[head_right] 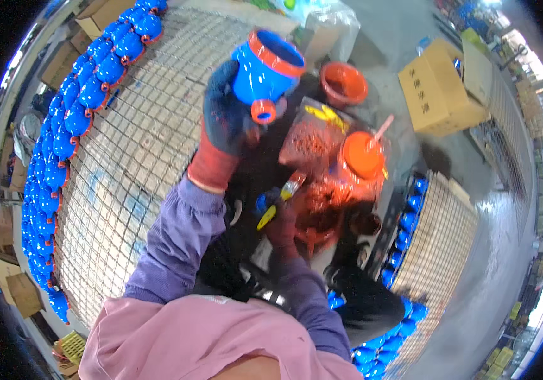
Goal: The person applies red paint to the edges of blue meter housings using a paintbrush, places the housings onto a wire rack, and unfastens and takes off a harness.
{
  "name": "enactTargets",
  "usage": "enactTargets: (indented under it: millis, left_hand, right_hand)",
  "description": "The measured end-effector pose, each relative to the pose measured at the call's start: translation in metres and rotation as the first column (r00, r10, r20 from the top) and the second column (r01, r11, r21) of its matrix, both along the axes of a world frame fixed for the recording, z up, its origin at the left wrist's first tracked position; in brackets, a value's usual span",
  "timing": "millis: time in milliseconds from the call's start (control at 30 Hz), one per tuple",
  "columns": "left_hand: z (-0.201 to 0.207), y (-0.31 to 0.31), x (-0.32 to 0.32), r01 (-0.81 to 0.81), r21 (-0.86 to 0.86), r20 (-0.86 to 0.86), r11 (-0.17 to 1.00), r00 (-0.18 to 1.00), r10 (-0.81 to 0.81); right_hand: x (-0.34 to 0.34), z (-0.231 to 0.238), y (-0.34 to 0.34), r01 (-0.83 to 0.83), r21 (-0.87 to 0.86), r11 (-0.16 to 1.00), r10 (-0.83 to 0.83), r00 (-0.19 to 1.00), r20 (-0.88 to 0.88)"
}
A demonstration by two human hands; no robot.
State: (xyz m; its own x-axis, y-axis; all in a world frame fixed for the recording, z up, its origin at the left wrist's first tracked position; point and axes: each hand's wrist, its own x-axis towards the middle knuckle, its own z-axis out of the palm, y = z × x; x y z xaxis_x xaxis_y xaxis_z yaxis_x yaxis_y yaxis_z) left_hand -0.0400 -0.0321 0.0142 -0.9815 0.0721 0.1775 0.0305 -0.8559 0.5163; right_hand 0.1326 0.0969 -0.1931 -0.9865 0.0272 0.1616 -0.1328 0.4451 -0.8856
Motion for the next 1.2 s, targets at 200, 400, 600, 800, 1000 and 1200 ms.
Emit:
enactTargets:
  millis: [200, 400, 600, 800, 1000, 1200]
  left_hand:
    - [-0.007, -0.005, -0.002, 0.315, 0.497, 0.026, 0.808, 0.926, -0.377]
    - [0.001, -0.005, -0.004, 0.27, 0.482, 0.055, 0.833, 0.94, -0.336]
    - [0.002, 0.0, -0.005, 0.324, 0.473, 0.006, 0.819, 0.929, -0.371]
    - [0.016, -0.038, -0.026, 0.016, -0.095, 0.007, 0.995, 1.0, -0.015]
    - [0.028, -0.118, -0.124, -0.365, -0.732, -0.166, 0.575, 0.914, 0.369]
    - [-0.011, -0.227, -0.248, -0.603, -0.752, -0.659, -0.266, 0.671, 0.341]
  right_hand:
    - [0.003, -0.09, 0.003, -0.043, 0.272, 0.961, 0.037, 0.999, 0.029]
    - [0.011, -0.072, 0.005, -0.06, 0.46, 0.886, 0.017, 0.995, 0.099]
    - [0.006, 0.013, 0.037, -0.035, 0.013, 0.999, 0.033, 0.986, 0.166]
    - [0.021, 0.17, 0.139, 0.242, 0.554, 0.797, 0.026, 0.902, -0.431]
    - [0.048, 0.203, 0.241, 0.649, 0.348, 0.677, -0.44, 0.736, -0.514]
    - [0.025, 0.182, 0.261, 0.7, 0.471, 0.538, -0.599, 0.71, -0.371]
